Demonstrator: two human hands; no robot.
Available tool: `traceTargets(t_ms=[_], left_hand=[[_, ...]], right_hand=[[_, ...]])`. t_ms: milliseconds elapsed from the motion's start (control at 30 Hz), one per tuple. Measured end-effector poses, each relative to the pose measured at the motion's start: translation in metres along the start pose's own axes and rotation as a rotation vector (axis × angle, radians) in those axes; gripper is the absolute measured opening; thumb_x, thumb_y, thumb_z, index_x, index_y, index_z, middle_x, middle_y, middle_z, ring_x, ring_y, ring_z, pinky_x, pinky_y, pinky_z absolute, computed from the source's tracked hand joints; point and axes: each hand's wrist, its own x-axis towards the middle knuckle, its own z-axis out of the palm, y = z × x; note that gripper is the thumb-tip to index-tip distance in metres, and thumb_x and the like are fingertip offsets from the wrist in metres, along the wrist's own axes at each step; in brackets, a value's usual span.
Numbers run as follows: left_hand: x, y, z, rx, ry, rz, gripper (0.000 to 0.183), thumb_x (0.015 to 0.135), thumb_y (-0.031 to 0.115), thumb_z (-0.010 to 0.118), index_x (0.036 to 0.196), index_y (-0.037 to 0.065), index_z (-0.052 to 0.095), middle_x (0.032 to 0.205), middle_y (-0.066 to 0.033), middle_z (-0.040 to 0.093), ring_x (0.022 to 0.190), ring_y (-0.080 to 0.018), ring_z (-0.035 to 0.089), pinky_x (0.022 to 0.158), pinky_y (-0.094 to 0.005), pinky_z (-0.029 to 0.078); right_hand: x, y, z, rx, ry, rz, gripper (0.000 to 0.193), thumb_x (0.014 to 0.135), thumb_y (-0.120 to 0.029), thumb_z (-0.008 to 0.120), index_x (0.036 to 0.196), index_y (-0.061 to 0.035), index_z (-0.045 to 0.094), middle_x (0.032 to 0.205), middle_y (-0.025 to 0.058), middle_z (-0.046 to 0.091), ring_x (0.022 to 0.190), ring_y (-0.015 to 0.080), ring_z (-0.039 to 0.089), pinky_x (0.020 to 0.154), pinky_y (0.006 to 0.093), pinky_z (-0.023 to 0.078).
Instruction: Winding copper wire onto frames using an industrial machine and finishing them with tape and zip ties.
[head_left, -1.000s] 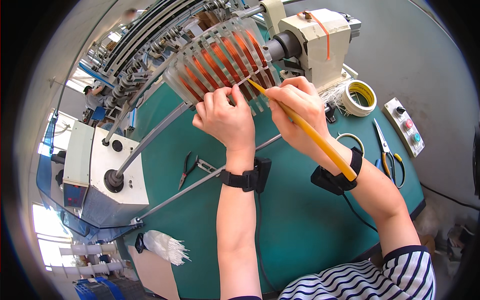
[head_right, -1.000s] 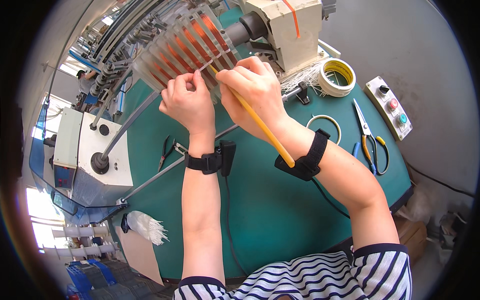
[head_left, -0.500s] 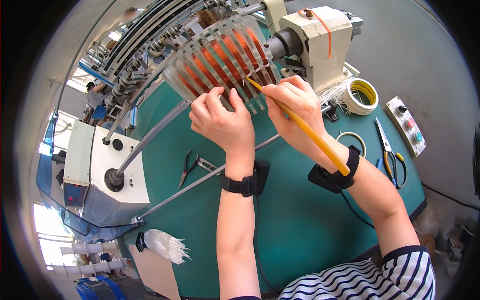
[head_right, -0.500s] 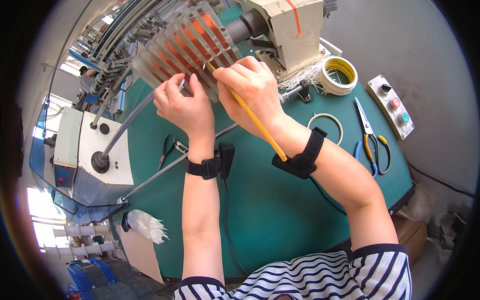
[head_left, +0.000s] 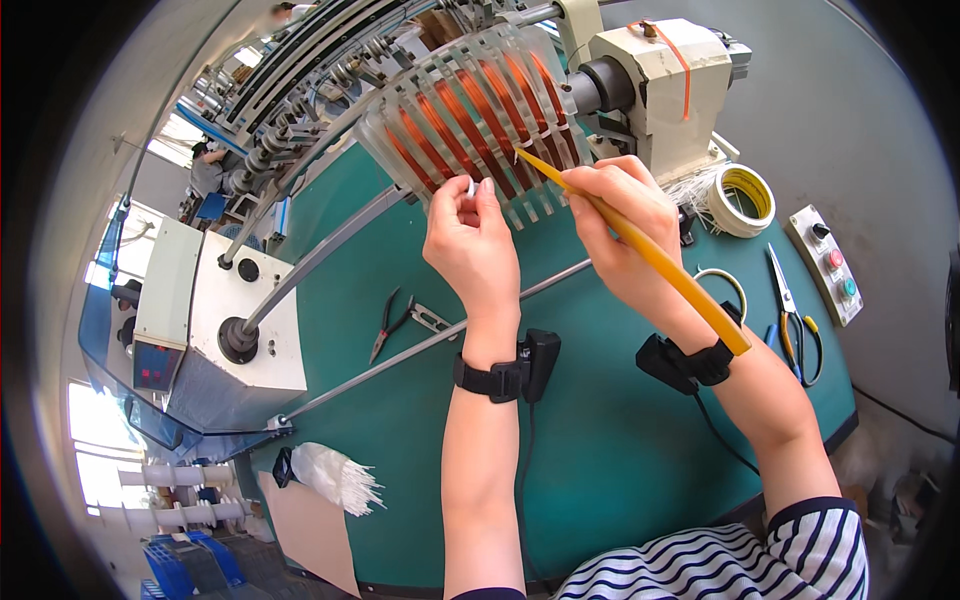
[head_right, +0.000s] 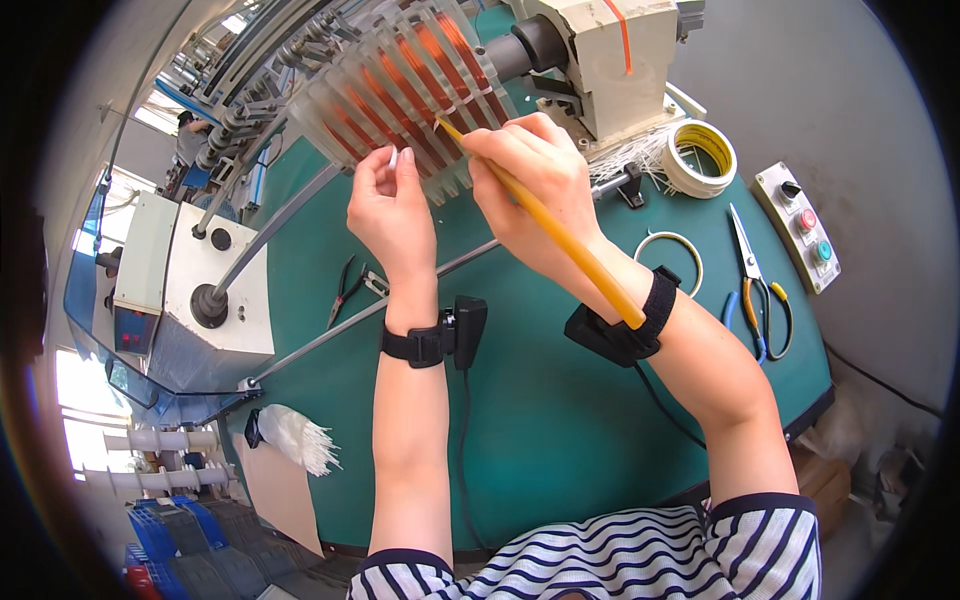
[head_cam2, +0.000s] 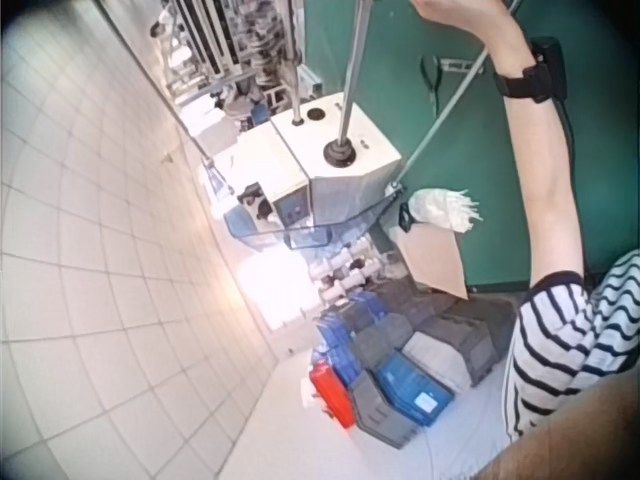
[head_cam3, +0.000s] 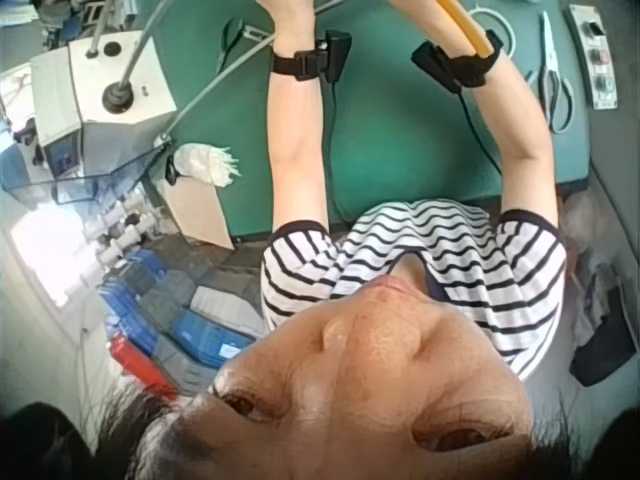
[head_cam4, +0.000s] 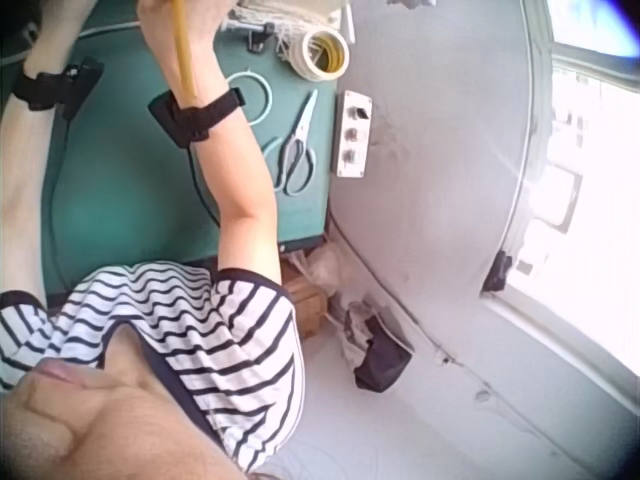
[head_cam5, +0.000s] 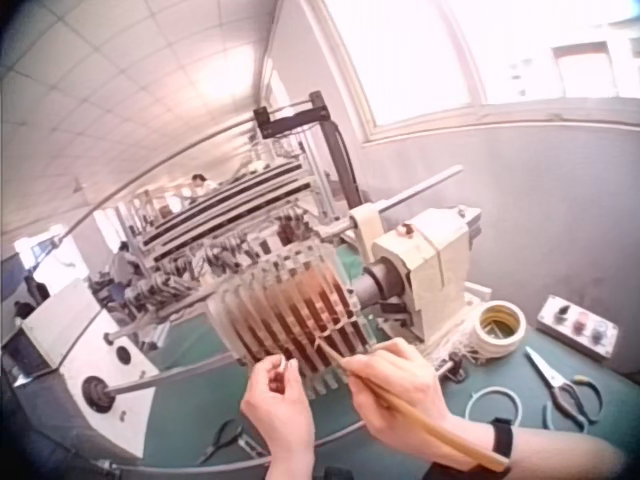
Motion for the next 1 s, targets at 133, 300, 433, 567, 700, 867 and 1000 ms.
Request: traceTargets(t_ms=[133,300,433,567,700,867,1000], left_hand=[[-0.002,0.000,-0.008,0.058,0.002,-0.003,0.014,0.085,0.010,0.061,0.087,-0.004,0.064,0.073,-0.0041,0.059,0.059,-0.0092,0.053,0.055,-0.0242,0.044],[-0.011,0.009,-0.014,0.113,0.046,0.071,0.012,0.084,0.009,0.061,0.088,-0.002,0.064,0.073,-0.0047,0.059,0.059,-0.0100,0.054,0.056,-0.0245,0.044],[-0.015,0.008,-0.006,-0.051,0.041,-0.011,0.010,0.084,0.006,0.061,0.088,-0.002,0.064,0.075,-0.0050,0.061,0.060,-0.0097,0.055,0.057,-0.0239,0.045],[-0.015,0.000,0.024,-0.506,0.029,-0.291,0.011,0.083,0.003,0.061,0.090,-0.004,0.066,0.076,-0.0042,0.064,0.066,-0.0080,0.057,0.060,-0.0220,0.047],[-0.016,-0.008,0.039,-0.604,0.051,-0.293,0.013,0.083,0.002,0.061,0.093,-0.005,0.067,0.078,-0.0024,0.065,0.066,-0.0054,0.054,0.061,-0.0206,0.046],[-0.020,-0.012,0.043,-0.581,0.042,-0.244,0.015,0.083,0.002,0.060,0.096,-0.001,0.067,0.077,-0.0037,0.063,0.068,-0.0071,0.055,0.062,-0.0214,0.045],[-0.020,-0.022,0.044,-0.545,0.003,-0.222,0.016,0.083,0.003,0.060,0.097,0.000,0.066,0.076,-0.0040,0.062,0.067,-0.0083,0.056,0.061,-0.0217,0.045]], right_hand=[[0.002,-0.005,-0.004,0.023,0.001,0.011,0.018,0.072,0.002,0.062,0.088,-0.0043,0.061,0.068,0.0072,0.057,0.072,0.0263,0.055,0.067,0.0342,0.045],[0.003,-0.006,-0.011,0.024,-0.004,-0.009,0.017,0.071,0.003,0.062,0.088,-0.0033,0.061,0.068,0.0080,0.058,0.071,0.0262,0.054,0.067,0.0342,0.045],[0.005,-0.016,-0.008,0.047,-0.023,-0.016,0.018,0.072,0.002,0.061,0.089,-0.0035,0.061,0.069,0.0081,0.058,0.072,0.0260,0.054,0.067,0.0336,0.045],[0.009,-0.027,0.004,0.062,-0.074,-0.037,0.019,0.073,0.001,0.061,0.090,-0.0040,0.062,0.071,0.0078,0.059,0.073,0.0258,0.055,0.067,0.0333,0.045],[0.012,-0.026,0.016,0.041,-0.108,-0.008,0.016,0.074,0.003,0.058,0.089,0.0008,0.062,0.075,0.0099,0.060,0.074,0.0238,0.056,0.064,0.0306,0.046],[0.016,-0.026,0.019,0.013,-0.113,0.053,0.014,0.076,0.001,0.058,0.089,0.0012,0.063,0.077,0.0127,0.061,0.073,0.0244,0.058,0.064,0.0295,0.048],[0.016,-0.025,0.024,-0.001,-0.109,0.035,0.013,0.077,0.000,0.058,0.089,0.0011,0.063,0.077,0.0136,0.061,0.072,0.0242,0.059,0.064,0.0292,0.048]])
